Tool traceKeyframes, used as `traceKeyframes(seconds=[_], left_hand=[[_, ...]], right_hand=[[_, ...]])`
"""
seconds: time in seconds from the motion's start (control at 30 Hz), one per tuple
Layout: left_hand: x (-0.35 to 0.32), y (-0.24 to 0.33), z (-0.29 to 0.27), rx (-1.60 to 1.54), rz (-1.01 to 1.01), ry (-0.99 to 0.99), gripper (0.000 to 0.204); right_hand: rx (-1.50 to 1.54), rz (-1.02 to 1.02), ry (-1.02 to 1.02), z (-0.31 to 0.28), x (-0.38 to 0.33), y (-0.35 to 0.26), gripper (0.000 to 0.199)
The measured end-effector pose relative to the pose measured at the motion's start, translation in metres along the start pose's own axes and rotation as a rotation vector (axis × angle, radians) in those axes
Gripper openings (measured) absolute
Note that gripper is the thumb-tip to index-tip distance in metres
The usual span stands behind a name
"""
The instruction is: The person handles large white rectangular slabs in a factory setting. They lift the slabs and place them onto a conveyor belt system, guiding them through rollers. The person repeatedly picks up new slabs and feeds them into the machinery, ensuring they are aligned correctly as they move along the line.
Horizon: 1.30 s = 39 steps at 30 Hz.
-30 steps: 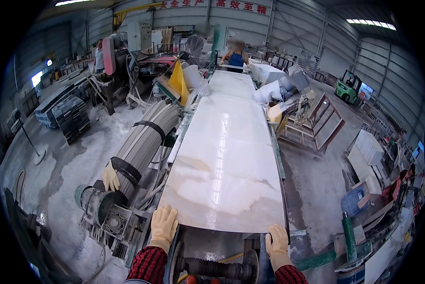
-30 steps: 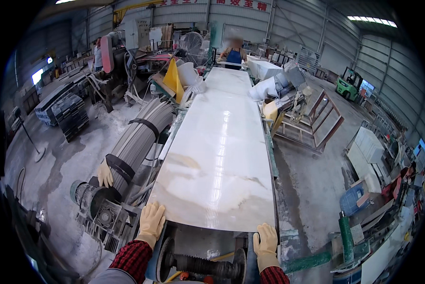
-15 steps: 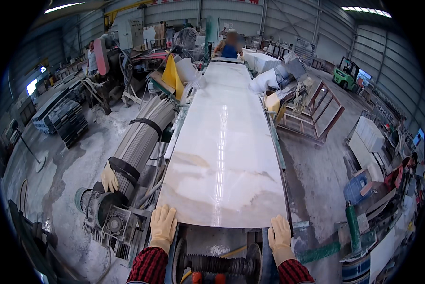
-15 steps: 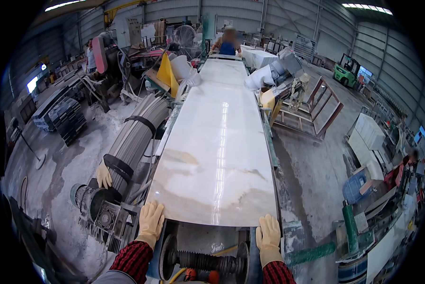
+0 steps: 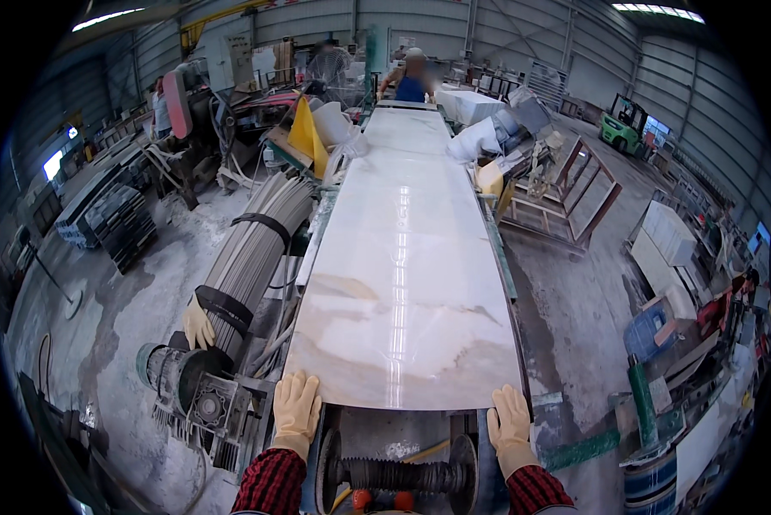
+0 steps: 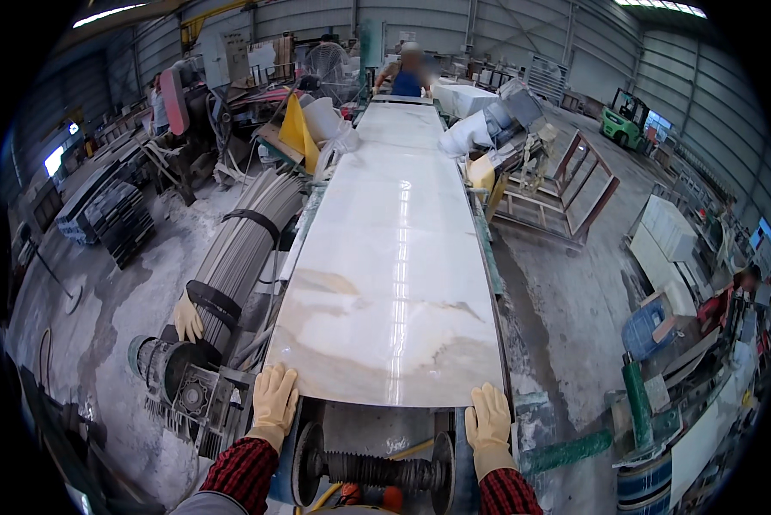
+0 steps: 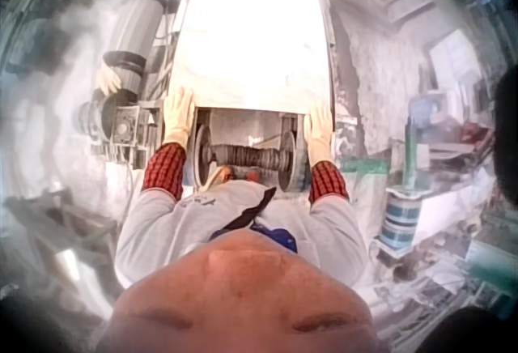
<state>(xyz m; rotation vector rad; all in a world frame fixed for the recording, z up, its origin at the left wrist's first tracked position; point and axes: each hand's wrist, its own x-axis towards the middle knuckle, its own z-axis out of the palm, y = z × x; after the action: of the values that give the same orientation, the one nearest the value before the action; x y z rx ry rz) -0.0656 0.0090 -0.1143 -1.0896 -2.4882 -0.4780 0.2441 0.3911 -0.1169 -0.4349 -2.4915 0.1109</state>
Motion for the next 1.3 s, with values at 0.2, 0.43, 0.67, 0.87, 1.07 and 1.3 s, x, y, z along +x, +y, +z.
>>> traceKeyframes(seconds=[0.2,0.43,0.67,0.87,1.07,1.3], left_hand=[[-0.001,0.002,-0.003,0.011,-0.018,-0.033,0.045],[-0.005,0.003,-0.005,0.034,-0.007,-0.021,0.045],[-0.005,0.006,-0.009,0.055,-0.008,-0.04,0.045],[-0.008,0.005,-0.009,0.036,-0.006,-0.031,0.044],[-0.01,0.006,-0.012,0.0,0.006,-0.025,0.044],[-0.011,0.007,-0.014,-0.011,0.005,-0.018,0.04]], right_hand=[[0.004,0.004,-0.006,-0.003,0.001,-0.002,0.039],[0.003,-0.004,0.0,-0.003,-0.002,-0.002,0.038],[-0.003,0.005,0.002,0.002,-0.011,0.002,0.042],[0.008,0.01,-0.008,-0.001,-0.011,0.0,0.042],[0.03,0.022,-0.018,-0.003,-0.012,-0.002,0.041],[0.009,0.027,-0.018,0.0,-0.019,0.001,0.044]])
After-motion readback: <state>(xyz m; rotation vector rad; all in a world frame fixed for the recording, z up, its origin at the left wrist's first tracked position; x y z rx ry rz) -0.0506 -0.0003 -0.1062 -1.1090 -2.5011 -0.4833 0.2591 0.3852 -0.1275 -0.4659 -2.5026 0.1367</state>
